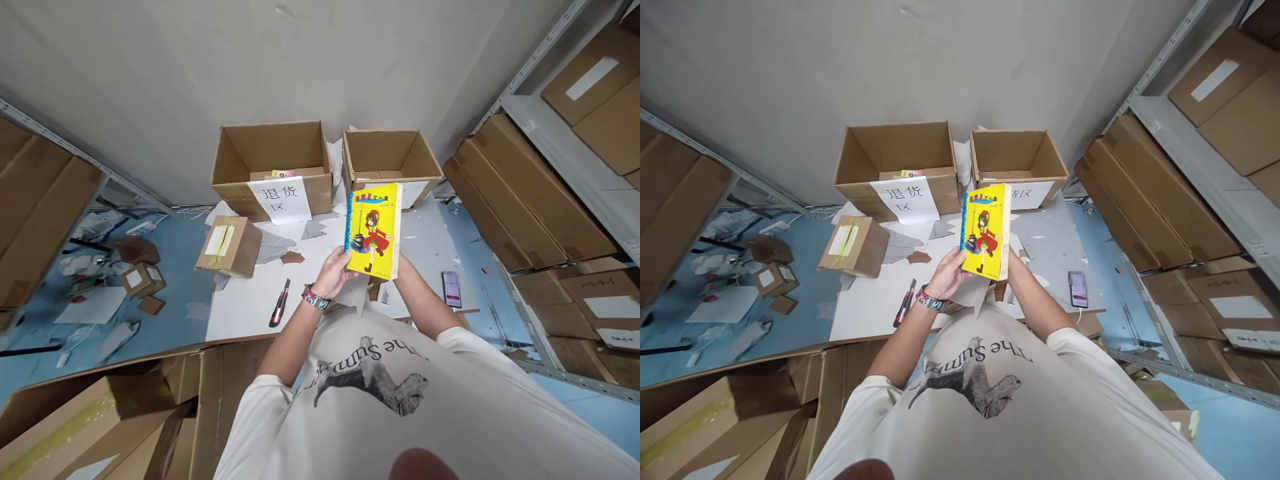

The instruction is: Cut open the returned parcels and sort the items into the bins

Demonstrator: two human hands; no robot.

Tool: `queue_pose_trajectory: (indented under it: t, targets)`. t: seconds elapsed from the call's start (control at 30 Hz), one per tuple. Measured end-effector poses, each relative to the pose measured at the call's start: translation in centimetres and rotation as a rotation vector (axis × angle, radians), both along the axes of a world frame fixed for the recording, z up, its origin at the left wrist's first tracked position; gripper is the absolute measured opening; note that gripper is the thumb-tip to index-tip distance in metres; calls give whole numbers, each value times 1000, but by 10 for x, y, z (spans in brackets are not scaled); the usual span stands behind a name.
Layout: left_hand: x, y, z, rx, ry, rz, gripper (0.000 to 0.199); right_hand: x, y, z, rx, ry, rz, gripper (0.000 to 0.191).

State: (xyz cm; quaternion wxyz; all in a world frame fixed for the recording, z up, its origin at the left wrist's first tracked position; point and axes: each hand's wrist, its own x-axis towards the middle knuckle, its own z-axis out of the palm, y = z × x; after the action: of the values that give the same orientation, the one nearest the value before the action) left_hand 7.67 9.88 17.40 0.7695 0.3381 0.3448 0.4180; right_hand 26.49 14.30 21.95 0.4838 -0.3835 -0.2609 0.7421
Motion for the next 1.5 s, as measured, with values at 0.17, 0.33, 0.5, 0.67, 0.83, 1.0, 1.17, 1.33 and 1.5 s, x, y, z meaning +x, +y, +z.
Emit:
queue_pose_trajectory:
  t: [0.17,0.33,0.5,0.67,0.83,1.0,1.17,1.33,1.5]
  targets:
    - [-33,8,-4,190,293,205,64,29,9,7,208,-211,-295,67]
    - [-65,3,-1,580,604,289,41,43,18,26,440,-455,-379,48]
    - [-87,-7,-13,1041,863,656,20,33,1,48,584,-492,-319,49]
    - [-105,-10,-15,1154,854,806,14,15,-21,50,559,-472,-347,37]
    - [-105,-14,2,739,733,542,30,23,-9,37,514,-647,-353,24]
    - [-100,-10,-3,343,487,346,52,27,13,15,351,-719,-159,36]
    - [-107,-14,3,633,604,555,45,18,6,15,318,-428,-221,59]
    - [-106,-8,9,833,678,741,44,9,3,21,355,-399,-247,62]
    - [-107,-2,2,580,491,476,69,17,3,32,470,-515,-212,66]
